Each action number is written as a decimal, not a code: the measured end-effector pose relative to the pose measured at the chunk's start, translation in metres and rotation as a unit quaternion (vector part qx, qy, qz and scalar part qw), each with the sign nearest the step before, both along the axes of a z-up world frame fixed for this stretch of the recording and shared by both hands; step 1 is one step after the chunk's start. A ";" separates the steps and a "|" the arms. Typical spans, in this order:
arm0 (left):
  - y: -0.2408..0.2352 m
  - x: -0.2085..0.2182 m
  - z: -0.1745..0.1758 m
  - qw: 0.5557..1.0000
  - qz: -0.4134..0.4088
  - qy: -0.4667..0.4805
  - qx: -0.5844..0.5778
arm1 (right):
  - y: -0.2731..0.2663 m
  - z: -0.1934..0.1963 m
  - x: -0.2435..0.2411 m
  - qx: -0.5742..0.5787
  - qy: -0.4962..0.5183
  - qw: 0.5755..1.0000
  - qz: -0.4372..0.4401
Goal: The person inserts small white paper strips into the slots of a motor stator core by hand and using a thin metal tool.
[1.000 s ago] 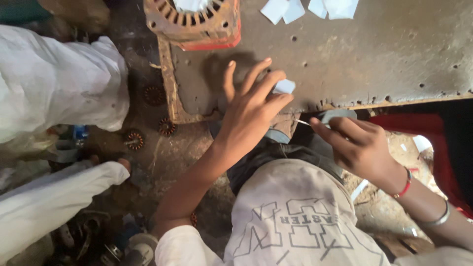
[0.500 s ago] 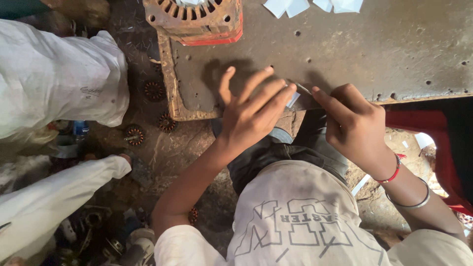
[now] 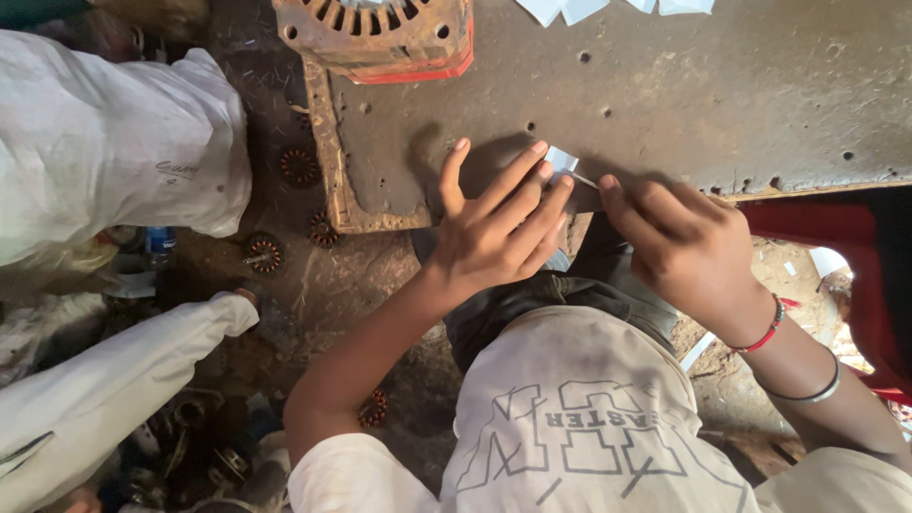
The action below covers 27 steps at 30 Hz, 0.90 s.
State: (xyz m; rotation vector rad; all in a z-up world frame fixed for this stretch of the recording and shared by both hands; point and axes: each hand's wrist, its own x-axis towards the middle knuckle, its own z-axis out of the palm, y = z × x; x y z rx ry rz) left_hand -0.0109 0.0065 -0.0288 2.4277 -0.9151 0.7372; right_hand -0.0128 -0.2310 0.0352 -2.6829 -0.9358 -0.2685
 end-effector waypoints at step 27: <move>0.012 0.013 0.019 0.987 -0.082 0.139 0.006 | -0.028 0.005 0.025 -0.008 0.026 0.983 0.180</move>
